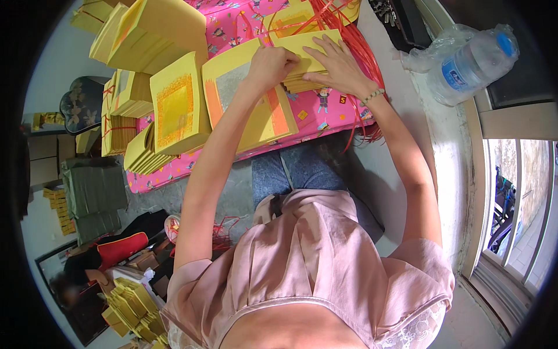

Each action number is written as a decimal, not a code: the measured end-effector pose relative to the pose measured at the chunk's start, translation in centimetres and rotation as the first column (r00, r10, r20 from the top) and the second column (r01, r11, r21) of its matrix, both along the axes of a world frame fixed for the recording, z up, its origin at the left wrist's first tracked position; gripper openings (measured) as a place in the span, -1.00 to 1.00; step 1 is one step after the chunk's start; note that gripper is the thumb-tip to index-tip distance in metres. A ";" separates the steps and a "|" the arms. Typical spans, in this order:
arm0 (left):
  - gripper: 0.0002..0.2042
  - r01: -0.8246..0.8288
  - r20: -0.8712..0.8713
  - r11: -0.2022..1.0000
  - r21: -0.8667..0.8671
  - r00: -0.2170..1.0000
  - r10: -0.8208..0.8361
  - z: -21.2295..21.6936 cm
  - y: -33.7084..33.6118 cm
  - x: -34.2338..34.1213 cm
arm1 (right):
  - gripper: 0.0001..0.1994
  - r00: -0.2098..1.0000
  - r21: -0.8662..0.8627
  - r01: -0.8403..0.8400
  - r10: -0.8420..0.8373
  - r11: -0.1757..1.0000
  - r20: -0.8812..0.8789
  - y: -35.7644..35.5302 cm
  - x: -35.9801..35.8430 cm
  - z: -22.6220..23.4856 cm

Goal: Bundling stacks of yellow ritual paper and tying them with red plastic ribbons.

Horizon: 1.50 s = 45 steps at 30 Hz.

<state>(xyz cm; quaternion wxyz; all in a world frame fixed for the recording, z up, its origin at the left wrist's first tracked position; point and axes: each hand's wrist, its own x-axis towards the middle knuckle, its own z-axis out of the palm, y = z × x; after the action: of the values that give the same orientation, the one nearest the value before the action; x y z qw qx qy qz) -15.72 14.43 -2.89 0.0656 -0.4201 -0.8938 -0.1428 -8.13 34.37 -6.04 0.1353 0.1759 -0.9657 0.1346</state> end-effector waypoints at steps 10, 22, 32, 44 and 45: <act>-0.71 0.005 0.027 0.996 -0.093 1.000 -0.003 1.2 -0.3 0.7 | -0.20 1.000 0.102 0.000 0.000 0.995 -0.002 0.0 0.0 0.2; -0.58 0.063 0.101 0.978 0.198 0.991 -0.084 2.1 -2.4 2.5 | -0.09 0.999 0.105 -0.028 0.024 0.994 0.037 0.3 -0.3 0.5; -0.62 -0.099 0.130 0.863 0.496 0.991 0.039 2.8 -8.7 7.2 | -0.08 1.000 0.088 -0.021 0.019 0.996 0.021 0.1 -0.2 0.4; -0.67 -0.148 0.123 0.878 0.455 0.987 0.103 0.8 -11.5 9.9 | -0.01 1.000 0.076 -0.010 0.009 0.997 0.014 -0.3 0.3 0.9; -0.67 -0.147 0.124 0.878 0.455 0.987 0.102 0.8 -11.5 9.8 | 0.02 1.000 0.091 -0.008 0.008 0.996 0.000 -0.3 0.3 0.8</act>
<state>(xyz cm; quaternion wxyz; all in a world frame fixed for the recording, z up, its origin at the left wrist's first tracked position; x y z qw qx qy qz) -5.88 2.96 -2.13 0.1299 -0.3267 -0.8612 -0.3672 -7.81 34.09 -5.24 0.1266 0.1859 -0.9701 0.0911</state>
